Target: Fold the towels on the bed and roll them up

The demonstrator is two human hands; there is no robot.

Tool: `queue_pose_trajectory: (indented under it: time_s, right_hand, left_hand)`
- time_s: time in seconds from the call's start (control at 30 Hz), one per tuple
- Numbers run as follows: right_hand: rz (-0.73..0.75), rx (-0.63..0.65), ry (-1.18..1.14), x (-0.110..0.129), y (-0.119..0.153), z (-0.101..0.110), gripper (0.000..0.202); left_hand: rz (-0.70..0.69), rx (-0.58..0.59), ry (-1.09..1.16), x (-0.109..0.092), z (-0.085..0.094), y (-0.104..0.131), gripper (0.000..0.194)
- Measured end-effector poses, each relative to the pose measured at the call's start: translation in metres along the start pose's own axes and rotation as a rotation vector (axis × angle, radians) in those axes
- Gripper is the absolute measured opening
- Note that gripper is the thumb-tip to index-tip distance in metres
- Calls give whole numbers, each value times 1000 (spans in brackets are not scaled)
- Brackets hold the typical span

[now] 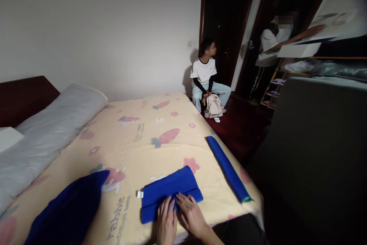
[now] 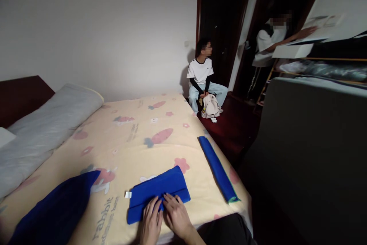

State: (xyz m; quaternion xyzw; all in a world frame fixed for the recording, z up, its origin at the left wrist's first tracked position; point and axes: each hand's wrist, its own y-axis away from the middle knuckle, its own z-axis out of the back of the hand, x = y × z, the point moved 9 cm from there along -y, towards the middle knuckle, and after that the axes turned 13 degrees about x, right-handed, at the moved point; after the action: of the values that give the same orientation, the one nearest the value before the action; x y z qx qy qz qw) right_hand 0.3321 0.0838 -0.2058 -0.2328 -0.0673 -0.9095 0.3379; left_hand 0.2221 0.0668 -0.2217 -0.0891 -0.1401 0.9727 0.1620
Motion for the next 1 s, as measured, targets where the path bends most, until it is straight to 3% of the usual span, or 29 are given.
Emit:
queue_pose_trajectory:
  time_s: [0.17, 0.3, 0.5, 0.77, 0.87, 1.0]
  right_hand:
    - [-89, -58, 7, -30, 20, 10, 55]
    - [-138, -100, -3, -52, 23, 12, 58]
    - [-225, -99, 5, -58, 8, 7, 58]
    - [-371, -90, 24, -55, 6, 28, 37]
    - [-388, -38, 21, -53, 1, 30, 26]
    - [-403, -20, 20, -54, -3, 29, 31]
  left_hand:
    - [82, 27, -85, 49, -9, 32, 48]
    - [147, 94, -120, 80, -6, 37, 54]
    - [247, 114, -125, 75, 2, 18, 55]
    - [270, 128, -55, 79, 18, 8, 49]
    - [328, 164, -15, 79, 26, 2, 40]
    - [404, 244, -16, 81, 21, -2, 41]
